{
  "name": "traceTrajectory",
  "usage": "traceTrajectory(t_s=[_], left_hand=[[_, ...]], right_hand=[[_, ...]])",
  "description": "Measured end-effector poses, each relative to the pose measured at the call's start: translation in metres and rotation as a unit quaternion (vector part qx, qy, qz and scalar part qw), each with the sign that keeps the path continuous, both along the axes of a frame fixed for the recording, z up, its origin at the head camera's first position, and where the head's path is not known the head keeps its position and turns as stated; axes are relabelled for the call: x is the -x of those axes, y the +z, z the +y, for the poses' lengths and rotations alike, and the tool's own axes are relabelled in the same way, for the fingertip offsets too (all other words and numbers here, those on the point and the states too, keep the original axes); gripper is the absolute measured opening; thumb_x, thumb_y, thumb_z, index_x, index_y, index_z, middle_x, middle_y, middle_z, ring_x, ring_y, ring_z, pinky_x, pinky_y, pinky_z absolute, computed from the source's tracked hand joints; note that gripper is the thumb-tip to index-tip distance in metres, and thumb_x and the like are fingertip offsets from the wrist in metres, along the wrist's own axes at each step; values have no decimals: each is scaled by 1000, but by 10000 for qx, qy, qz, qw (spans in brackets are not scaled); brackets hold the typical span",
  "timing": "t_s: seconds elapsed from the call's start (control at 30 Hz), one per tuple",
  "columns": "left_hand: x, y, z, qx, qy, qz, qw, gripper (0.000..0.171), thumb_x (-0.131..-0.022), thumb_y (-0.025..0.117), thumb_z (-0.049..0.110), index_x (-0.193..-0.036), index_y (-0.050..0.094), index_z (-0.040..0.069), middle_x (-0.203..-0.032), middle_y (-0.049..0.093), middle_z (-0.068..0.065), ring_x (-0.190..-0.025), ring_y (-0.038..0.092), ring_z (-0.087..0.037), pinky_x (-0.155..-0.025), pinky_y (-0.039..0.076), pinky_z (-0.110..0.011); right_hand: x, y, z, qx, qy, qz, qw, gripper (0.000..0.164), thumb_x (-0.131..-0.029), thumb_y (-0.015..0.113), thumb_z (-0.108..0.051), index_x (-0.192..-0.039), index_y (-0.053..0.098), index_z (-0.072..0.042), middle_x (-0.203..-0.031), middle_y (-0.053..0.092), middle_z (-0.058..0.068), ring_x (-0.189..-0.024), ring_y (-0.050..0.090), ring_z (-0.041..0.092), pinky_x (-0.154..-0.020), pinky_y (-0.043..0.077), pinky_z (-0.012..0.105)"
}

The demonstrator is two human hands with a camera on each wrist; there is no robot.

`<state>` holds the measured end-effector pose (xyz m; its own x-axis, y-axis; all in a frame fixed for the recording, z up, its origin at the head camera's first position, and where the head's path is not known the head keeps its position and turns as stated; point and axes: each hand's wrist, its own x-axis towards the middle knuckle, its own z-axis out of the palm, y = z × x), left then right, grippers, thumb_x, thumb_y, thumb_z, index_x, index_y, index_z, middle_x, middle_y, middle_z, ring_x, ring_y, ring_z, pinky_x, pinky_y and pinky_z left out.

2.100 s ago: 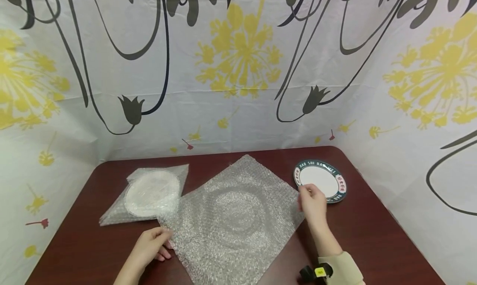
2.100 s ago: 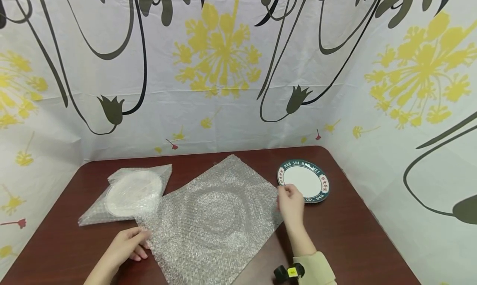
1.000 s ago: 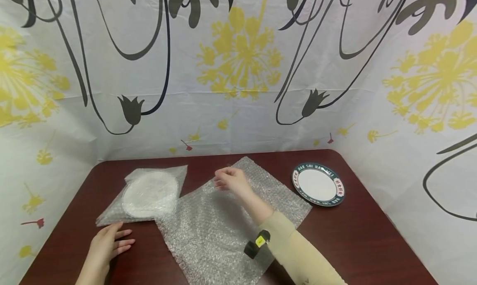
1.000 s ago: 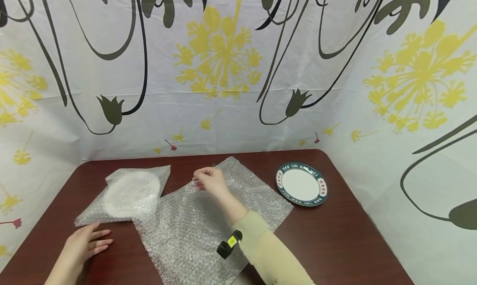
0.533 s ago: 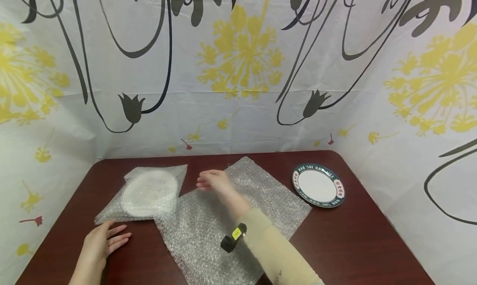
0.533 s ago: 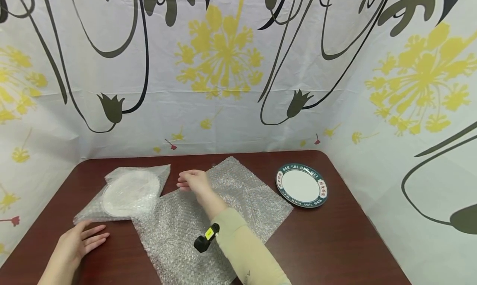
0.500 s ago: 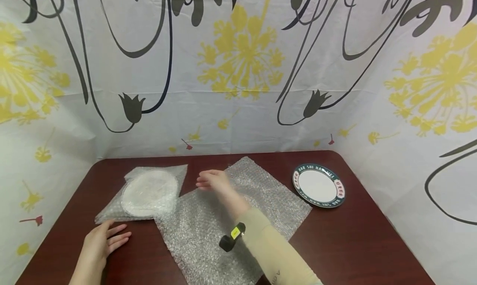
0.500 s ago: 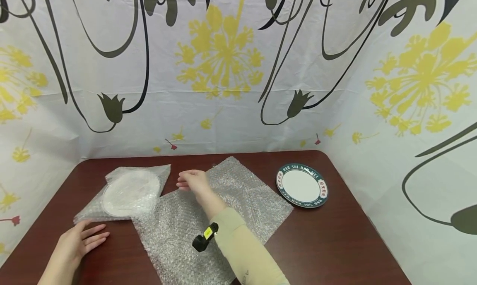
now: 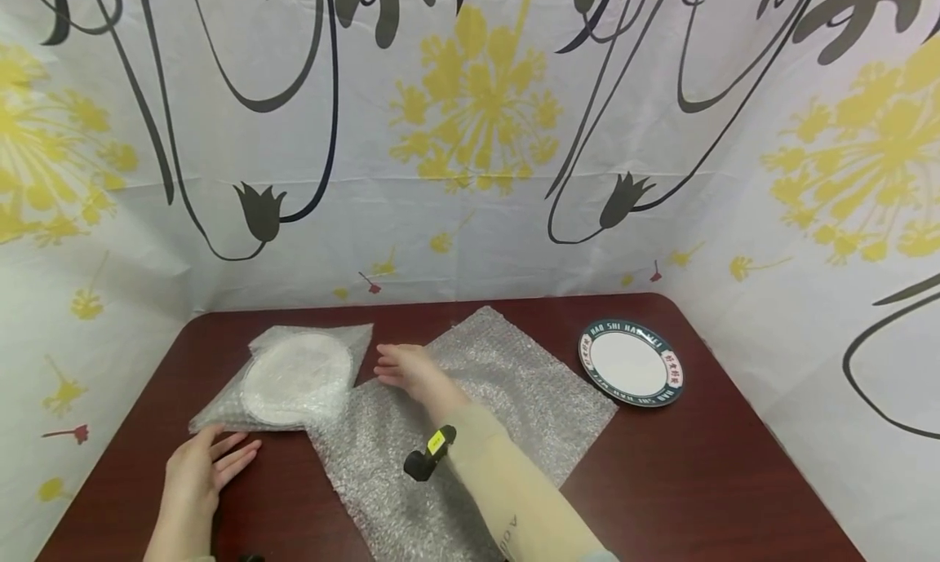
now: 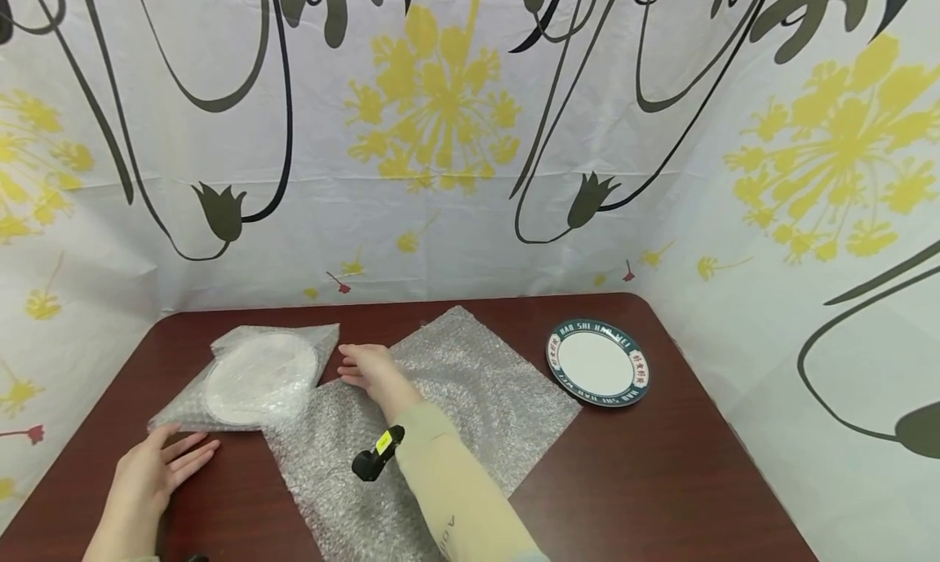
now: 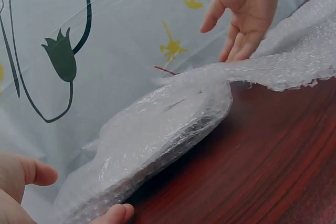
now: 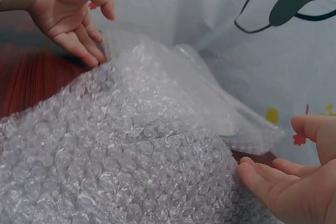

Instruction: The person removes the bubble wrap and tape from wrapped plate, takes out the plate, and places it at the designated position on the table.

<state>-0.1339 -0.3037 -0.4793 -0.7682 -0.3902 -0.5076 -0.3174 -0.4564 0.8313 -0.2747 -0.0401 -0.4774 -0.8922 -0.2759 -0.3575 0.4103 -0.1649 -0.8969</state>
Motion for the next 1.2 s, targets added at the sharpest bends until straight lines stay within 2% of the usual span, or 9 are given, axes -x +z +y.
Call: traceTrajectory(t_s=[0.13, 0.33, 0.43, 0.5, 0.63, 0.8, 0.93, 1.07, 1.2], left_hand=[[3, -1, 0, -211, 269, -29, 9994, 47, -100, 40, 22, -141, 24, 7, -84, 56, -2, -77, 70, -26, -79, 53, -40], [3, -1, -1, -572, 315, 31, 9979, 28, -100, 43, 21, -125, 37, 12, -94, 53, -5, -78, 69, -26, -81, 53, -39], [3, -1, 0, -726, 252, 35, 9970, 42, -100, 42, 23, -140, 30, 15, -107, 45, -8, -79, 69, -26, -84, 52, -38], [3, -1, 0, -800, 199, 29, 9966, 57, -100, 42, 24, -150, 15, 17, -112, 41, -9, -80, 69, -25, -85, 51, -37], [4, -1, -1, -879, 81, 77, 9961, 75, -99, 45, 24, -153, -7, 18, -110, 43, -8, -80, 69, -24, -87, 50, -35], [6, -2, 0, -914, -2, 168, 9957, 78, -99, 47, 26, -153, -8, 18, -120, 35, -10, -80, 68, -19, -89, 49, -32], [9, -2, 2, -824, 48, 120, 9965, 78, -97, 51, 27, -154, -3, 17, -127, 31, -9, -77, 67, -16, -89, 49, -30], [12, -2, 6, -565, -114, 154, 9982, 77, -98, 50, 25, -153, -2, 12, -143, 23, -14, -77, 65, -11, -90, 48, -29], [13, -2, 10, -356, -382, 253, 9983, 77, -99, 47, 22, -152, -8, 10, -144, 20, -14, -79, 64, -10, -90, 48, -30]], right_hand=[[2, -1, -5, -89, 166, -163, 9997, 53, -94, 60, -13, -135, 40, 14, -122, 53, 32, -110, 58, 38, -89, 50, 39], [2, -3, -15, 42, 382, -355, 9986, 51, -95, 59, -13, -134, 42, 13, -125, 52, 32, -114, 55, 39, -94, 46, 40], [1, -2, -19, -5, 497, -302, 9983, 48, -95, 58, -13, -133, 44, 13, -122, 54, 31, -113, 57, 38, -93, 47, 40], [0, -2, -21, -53, 567, -281, 9980, 47, -95, 58, -13, -132, 45, 14, -120, 56, 29, -111, 58, 37, -93, 47, 40], [-2, 0, -24, -156, 678, -224, 9973, 47, -94, 58, -13, -131, 45, 14, -117, 58, 27, -109, 59, 36, -93, 47, 39], [-2, 1, -26, -184, 773, -174, 9967, 47, -94, 58, -12, -130, 45, 15, -115, 59, 24, -110, 59, 35, -94, 47, 39], [-1, 0, -26, -250, 812, -145, 9963, 45, -92, 61, -11, -127, 49, 15, -110, 62, 20, -107, 61, 33, -92, 48, 37], [-1, -3, -26, -408, 859, -26, 9955, 41, -89, 64, -8, -123, 54, 13, -105, 65, 16, -101, 63, 29, -88, 50, 35], [-2, -4, -27, -462, 894, 64, 9949, 40, -87, 65, -4, -122, 54, 13, -103, 65, 15, -98, 65, 28, -86, 51, 35]])
